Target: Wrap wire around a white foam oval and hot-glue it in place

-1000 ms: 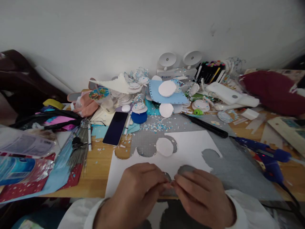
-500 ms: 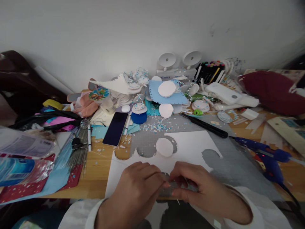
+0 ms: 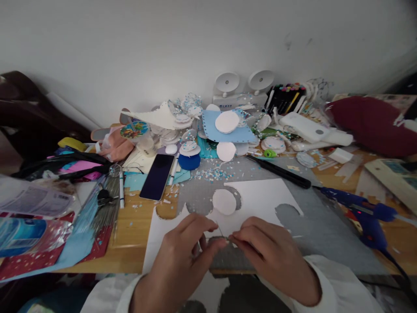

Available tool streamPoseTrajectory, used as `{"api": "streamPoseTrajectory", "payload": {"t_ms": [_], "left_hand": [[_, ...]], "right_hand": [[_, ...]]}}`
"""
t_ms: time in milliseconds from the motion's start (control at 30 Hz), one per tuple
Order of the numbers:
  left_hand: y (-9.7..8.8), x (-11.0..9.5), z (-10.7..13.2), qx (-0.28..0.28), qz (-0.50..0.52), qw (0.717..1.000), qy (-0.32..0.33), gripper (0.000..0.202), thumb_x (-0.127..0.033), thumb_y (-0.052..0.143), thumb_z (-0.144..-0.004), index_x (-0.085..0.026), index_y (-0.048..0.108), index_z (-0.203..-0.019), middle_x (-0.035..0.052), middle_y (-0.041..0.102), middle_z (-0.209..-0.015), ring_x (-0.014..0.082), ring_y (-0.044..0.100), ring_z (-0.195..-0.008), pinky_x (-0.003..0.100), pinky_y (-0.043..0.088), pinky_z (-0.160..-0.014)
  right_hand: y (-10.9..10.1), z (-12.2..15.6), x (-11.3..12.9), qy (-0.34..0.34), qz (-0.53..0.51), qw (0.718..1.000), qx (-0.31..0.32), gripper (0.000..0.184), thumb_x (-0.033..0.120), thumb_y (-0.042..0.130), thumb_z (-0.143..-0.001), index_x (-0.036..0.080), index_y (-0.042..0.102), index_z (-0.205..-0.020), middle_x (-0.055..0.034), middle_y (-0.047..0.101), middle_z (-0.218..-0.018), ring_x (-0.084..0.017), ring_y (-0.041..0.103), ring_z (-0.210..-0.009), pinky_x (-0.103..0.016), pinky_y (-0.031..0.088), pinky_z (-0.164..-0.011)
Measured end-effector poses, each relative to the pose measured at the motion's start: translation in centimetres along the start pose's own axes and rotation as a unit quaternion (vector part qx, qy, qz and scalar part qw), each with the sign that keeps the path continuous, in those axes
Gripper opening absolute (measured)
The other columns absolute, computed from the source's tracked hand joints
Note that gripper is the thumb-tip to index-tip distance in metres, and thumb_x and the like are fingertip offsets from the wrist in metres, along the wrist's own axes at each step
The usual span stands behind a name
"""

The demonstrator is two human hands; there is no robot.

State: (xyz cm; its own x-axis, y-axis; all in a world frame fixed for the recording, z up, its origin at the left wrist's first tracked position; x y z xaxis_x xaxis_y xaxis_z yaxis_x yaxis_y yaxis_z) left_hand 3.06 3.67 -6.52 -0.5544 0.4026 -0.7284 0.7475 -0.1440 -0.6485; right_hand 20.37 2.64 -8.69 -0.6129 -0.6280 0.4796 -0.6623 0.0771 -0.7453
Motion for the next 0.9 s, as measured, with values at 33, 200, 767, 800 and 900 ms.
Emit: {"api": "streamPoseTrajectory", "payload": {"t_ms": [33,200,767,800,900], "left_hand": [[-0.2,-0.2,0.4,-0.03,-0.026,0.998,0.043,0.014,-0.023,0.062,-0.087,-0.018,0.058,-0.099,0.0007,0.063,-0.081,0.0083,0.057,-0.061,0.017,0.048,-0.055],[-0.1,-0.9,1.7,-0.063,-0.212,0.95,0.221,0.034,-0.019,0.061,-0.088,-0.014,0.053,-0.121,0.0106,0.067,-0.106,0.0167,0.066,-0.091,0.025,0.056,-0.076],[0.0,-0.4,0.6,-0.013,-0.229,0.951,0.208,0.022,-0.013,0.05,-0.092,-0.011,0.061,-0.111,0.0109,0.071,-0.099,0.0206,0.068,-0.076,0.033,0.055,-0.063],[0.0,-0.5,0.4,-0.002,-0.192,0.964,0.185,0.018,-0.013,0.049,-0.092,-0.012,0.063,-0.103,0.0091,0.071,-0.092,0.0199,0.067,-0.074,0.032,0.054,-0.062],[0.2,0.0,-0.1,0.099,0.003,0.995,0.013,0.023,-0.017,0.046,-0.093,-0.014,0.064,-0.077,0.0033,0.066,-0.069,0.0138,0.062,-0.062,0.023,0.049,-0.056]], "right_hand": [[0.0,0.1,-0.2,0.018,-0.015,1.0,0.002,0.015,0.017,0.049,-0.095,0.019,0.056,-0.082,-0.0002,0.06,-0.072,-0.013,0.056,-0.063,-0.025,0.038,-0.057],[0.2,0.4,-0.4,0.065,-0.065,0.995,0.034,0.011,0.016,0.053,-0.092,0.021,0.054,-0.082,0.0011,0.06,-0.074,-0.012,0.057,-0.066,-0.023,0.039,-0.058],[-0.3,-0.1,0.3,0.002,-0.02,0.999,0.045,0.013,0.011,0.047,-0.091,0.02,0.056,-0.093,-0.0021,0.065,-0.08,-0.014,0.06,-0.07,-0.026,0.043,-0.061],[-0.4,0.0,0.3,-0.022,0.014,0.999,0.031,0.013,0.011,0.047,-0.091,0.019,0.057,-0.093,-0.0024,0.066,-0.08,-0.015,0.06,-0.068,-0.027,0.042,-0.06],[-0.7,0.6,0.6,-0.115,0.093,0.989,-0.005,0.016,0.01,0.049,-0.09,0.017,0.058,-0.102,-0.0042,0.069,-0.082,-0.016,0.06,-0.067,-0.029,0.041,-0.059]]}}
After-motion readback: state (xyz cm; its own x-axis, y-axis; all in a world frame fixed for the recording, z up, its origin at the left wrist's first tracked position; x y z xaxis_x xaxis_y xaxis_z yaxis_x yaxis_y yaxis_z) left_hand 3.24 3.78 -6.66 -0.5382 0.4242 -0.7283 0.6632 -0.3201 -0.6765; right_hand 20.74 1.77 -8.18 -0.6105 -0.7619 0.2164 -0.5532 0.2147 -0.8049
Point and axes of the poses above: each hand's wrist, its own z-axis away from the middle knuckle, its own y-axis out of the palm, x = y × z, the point moved 4 cm from there along -z, towards the middle knuckle
